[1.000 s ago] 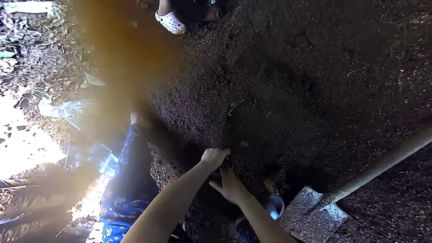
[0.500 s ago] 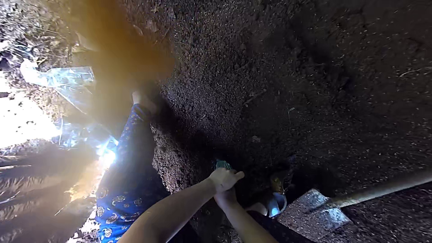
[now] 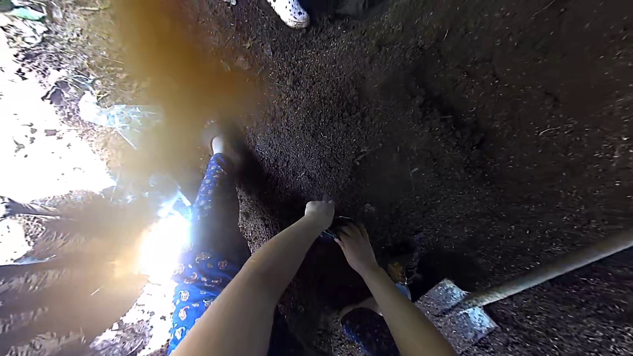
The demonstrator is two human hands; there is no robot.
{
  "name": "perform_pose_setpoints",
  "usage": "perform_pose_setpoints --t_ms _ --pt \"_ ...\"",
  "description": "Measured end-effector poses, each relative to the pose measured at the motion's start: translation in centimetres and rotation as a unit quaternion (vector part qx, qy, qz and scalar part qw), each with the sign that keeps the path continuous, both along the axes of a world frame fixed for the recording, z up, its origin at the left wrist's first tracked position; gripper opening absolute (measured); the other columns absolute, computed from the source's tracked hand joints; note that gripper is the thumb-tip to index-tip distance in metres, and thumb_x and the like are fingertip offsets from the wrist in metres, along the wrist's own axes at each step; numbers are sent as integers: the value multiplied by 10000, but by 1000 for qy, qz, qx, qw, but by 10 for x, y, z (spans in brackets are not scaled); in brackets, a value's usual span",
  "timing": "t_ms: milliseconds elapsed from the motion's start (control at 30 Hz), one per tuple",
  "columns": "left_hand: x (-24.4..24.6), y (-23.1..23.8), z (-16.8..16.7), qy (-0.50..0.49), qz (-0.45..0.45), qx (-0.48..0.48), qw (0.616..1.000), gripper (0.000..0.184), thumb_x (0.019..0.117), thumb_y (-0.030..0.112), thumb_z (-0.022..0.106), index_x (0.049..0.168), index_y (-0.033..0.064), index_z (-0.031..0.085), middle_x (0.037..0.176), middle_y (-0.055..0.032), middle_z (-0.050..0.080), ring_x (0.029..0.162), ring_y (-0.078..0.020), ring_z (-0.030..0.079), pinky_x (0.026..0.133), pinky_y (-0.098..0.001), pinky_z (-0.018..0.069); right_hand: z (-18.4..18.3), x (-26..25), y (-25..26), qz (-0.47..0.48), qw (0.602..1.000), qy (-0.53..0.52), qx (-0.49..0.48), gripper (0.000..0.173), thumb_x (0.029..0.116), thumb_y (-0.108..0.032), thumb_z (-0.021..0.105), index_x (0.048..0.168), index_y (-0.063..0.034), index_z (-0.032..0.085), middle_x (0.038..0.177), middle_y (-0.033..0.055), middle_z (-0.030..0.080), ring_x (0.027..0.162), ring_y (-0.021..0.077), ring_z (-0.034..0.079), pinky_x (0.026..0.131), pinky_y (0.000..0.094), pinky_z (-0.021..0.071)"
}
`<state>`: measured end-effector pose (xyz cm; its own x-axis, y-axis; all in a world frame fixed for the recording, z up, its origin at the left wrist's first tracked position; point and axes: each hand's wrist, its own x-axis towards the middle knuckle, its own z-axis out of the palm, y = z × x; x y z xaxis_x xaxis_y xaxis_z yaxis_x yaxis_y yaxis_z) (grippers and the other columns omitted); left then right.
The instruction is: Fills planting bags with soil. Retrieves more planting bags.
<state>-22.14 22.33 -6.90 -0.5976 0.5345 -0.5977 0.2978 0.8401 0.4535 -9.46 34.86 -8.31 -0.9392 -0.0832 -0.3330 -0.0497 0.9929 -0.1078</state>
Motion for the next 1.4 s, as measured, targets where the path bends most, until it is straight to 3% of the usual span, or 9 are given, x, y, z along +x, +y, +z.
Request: perform_pose_setpoints --t_ms 233,433,633,733,800,1000,1100,1233,1400 --pt "4 -12 102 -23 67 83 994 466 1013 257 575 1457 146 486 1162 -214 686 1088 -429 669 833 -657 527 67 15 26 -88 979 180 -46 233 1022 -187 595 1142 -75 760 1395 158 628 1417 445 443 1147 643 358" --pt "5 -10 -7 -59 129 21 990 620 970 226 609 1518 51 376 1272 -278 638 1176 -472 631 907 -696 502 0 -6 5 -163 983 -72 -45 405 1119 -218 385 1444 -37 544 1503 205 509 1362 345 537 1132 495 439" --pt "8 -34 57 -76 154 95 981 493 1029 251 551 1501 153 448 1242 -226 670 1142 -432 659 898 -678 513 58 0 18 -126 984 60 -109 320 1083 -159 476 1293 -1 660 1425 191 592 1321 318 581 1119 471 460" --pt "19 -29 14 -63 162 113 978 544 1026 275 558 1541 231 389 1191 -216 698 1093 -432 685 867 -682 531 19 18 8 -165 981 83 -63 331 1066 -138 479 1334 -40 647 1516 186 510 1318 327 586 1062 461 520" --pt "27 -21 -17 -94 149 46 983 577 1012 240 542 1543 102 363 1275 -263 645 1172 -457 640 921 -683 504 -7 18 10 -157 986 -38 -35 383 1107 -195 401 1426 -76 575 1556 178 466 1313 341 587 1056 495 511" --pt "16 -11 15 -101 94 -17 990 538 1029 246 500 1511 39 383 1291 -259 635 1196 -439 631 915 -680 497 15 -1 22 -135 985 -89 -56 402 1118 -225 385 1430 -42 559 1609 155 405 1389 309 524 1139 450 441" --pt "22 -9 8 -48 41 -99 993 507 921 249 672 1335 -24 565 1257 -272 640 1160 -455 629 860 -676 506 11 5 15 -84 989 -99 -71 368 1112 -235 393 1370 -79 604 1670 107 308 1310 312 594 1052 470 518" --pt "25 5 -6 56 7 -44 997 711 878 324 772 1481 64 501 1512 -261 440 1380 -478 423 998 -688 427 5 11 1 -44 992 -82 -79 362 1110 -201 386 1363 -90 620 1687 133 256 1360 319 556 1071 440 505" --pt "9 13 -27 131 -203 44 969 377 1055 53 464 1360 194 634 1291 -171 664 1214 -410 623 958 -636 496 14 28 9 -7 996 -33 -77 331 1090 -144 427 1271 -107 701 1630 102 392 1479 281 419 1188 430 391"
